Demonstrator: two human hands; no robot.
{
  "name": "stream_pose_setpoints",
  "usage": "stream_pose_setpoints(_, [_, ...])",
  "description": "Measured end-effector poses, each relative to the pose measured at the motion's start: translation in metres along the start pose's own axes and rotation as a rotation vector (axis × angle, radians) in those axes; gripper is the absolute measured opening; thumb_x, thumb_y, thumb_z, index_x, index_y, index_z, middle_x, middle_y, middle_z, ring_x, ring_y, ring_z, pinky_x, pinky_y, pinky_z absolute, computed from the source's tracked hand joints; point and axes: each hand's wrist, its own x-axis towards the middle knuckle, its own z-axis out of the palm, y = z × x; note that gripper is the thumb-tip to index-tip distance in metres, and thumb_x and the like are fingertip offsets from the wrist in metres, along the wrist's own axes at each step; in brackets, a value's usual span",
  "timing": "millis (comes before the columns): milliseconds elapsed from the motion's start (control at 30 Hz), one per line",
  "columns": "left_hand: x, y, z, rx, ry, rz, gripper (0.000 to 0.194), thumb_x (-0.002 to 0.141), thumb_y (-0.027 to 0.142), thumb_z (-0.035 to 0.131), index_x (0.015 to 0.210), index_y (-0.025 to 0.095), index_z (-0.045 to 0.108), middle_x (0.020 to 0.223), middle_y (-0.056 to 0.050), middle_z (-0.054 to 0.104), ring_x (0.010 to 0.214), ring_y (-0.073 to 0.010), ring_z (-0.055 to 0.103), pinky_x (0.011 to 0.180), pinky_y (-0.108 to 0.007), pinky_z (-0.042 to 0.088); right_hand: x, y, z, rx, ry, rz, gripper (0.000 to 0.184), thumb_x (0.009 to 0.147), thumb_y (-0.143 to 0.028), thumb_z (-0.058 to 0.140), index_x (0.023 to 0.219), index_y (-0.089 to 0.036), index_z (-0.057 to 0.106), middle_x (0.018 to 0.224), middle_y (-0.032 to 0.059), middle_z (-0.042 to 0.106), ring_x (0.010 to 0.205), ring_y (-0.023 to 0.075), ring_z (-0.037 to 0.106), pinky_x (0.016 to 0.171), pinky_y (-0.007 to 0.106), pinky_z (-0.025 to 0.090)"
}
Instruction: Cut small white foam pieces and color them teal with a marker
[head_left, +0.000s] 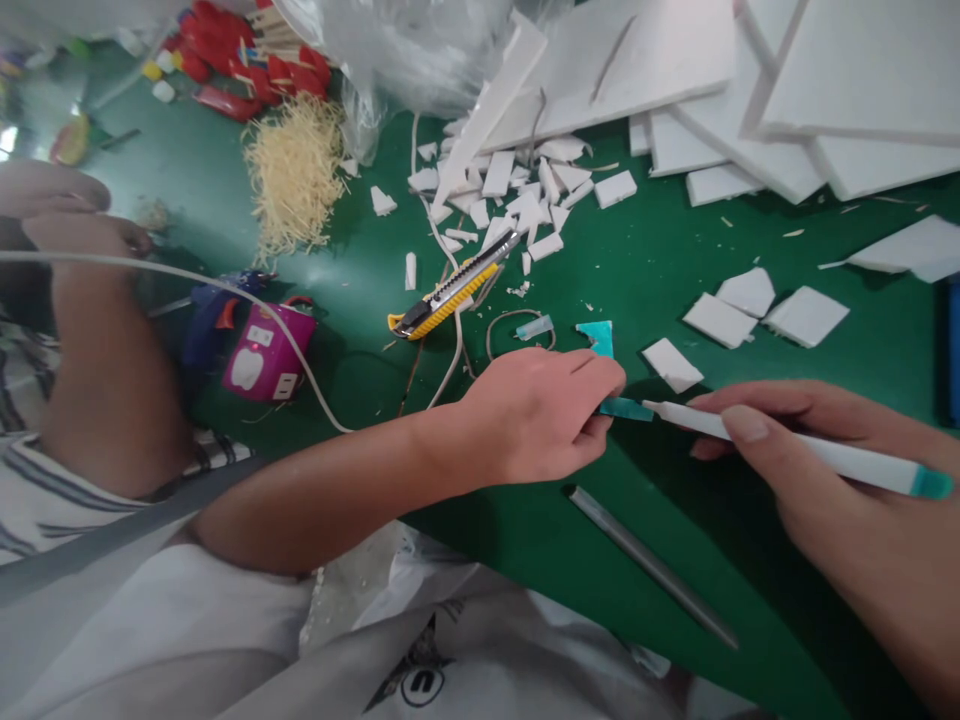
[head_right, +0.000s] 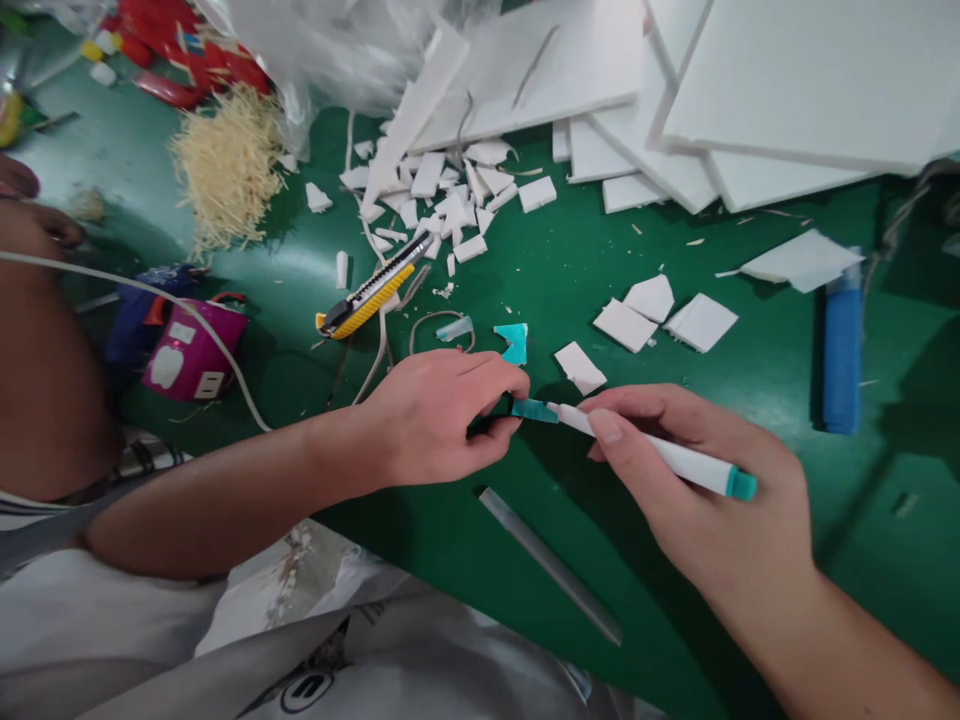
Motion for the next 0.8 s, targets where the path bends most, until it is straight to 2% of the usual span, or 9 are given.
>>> stream_pose_setpoints(133, [0.0005,0.0002,-0.0007,0.019,-0.009,0.01,0.011,0.087,0.02,0.052,0.094,0.019,0.06,0.071,0.003,0.058,0.062,-0.0138,0.056,0.061,-0.028,0.037,-0.0001,0.003,-0.0026,-0.039,0.002,-0.009,0.012,0.077,-0.046,0.069,0.074,-0.036,0.075,0.065,0.0004,0.07,0.045,0.0163,0.054,0.036,0.032,0.034])
stream_pose_setpoints(300, [0.0007,0.0015,-0.0015,0.033,-0.03,-0.002,0.012,0.088,0.021,0.052,0.097,0.02,0.059,0.069,0.004,0.058,0.063,-0.0142,0.057,0.062,-0.028,0.038,0.0013,0.0016,-0.0029,-0.022,-0.009,-0.022,0.013,0.079,-0.039,0.065,0.067,-0.034,0.071,0.067,0.0002,0.072,0.06,0.0199,0.064,0.052,0.033,0.049])
stream_pose_setpoints(500, [-0.0002,0.0001,0.0002,0.017,0.005,0.011,0.011,0.087,0.02,0.051,0.095,0.02,0.059,0.07,0.004,0.058,0.062,-0.0137,0.056,0.062,-0.028,0.039,0.0008,-0.0003,-0.0001,-0.023,0.042,0.013,0.012,0.078,-0.037,0.065,0.069,-0.035,0.071,0.063,-0.0002,0.068,0.046,0.0158,0.054,0.038,0.033,0.031])
stream_pose_setpoints(700, [-0.0018,-0.0008,0.0033,0.005,0.053,0.018,0.009,0.087,0.021,0.05,0.091,0.02,0.058,0.07,0.004,0.058,0.06,-0.0132,0.055,0.06,-0.029,0.039,-0.0027,-0.0028,0.0004,-0.03,0.12,0.069,0.014,0.08,-0.033,0.063,0.07,-0.036,0.071,0.063,-0.0004,0.067,0.044,0.0154,0.052,0.038,0.034,0.03])
stream_pose_setpoints(800, [-0.0021,-0.0004,0.0031,-0.001,0.056,0.013,0.009,0.087,0.02,0.05,0.09,0.02,0.058,0.07,0.004,0.058,0.061,-0.0131,0.055,0.061,-0.029,0.039,-0.0022,-0.0049,0.0016,-0.027,0.109,0.082,0.012,0.08,-0.034,0.063,0.072,-0.035,0.072,0.065,-0.0005,0.069,0.045,0.0155,0.052,0.038,0.034,0.031])
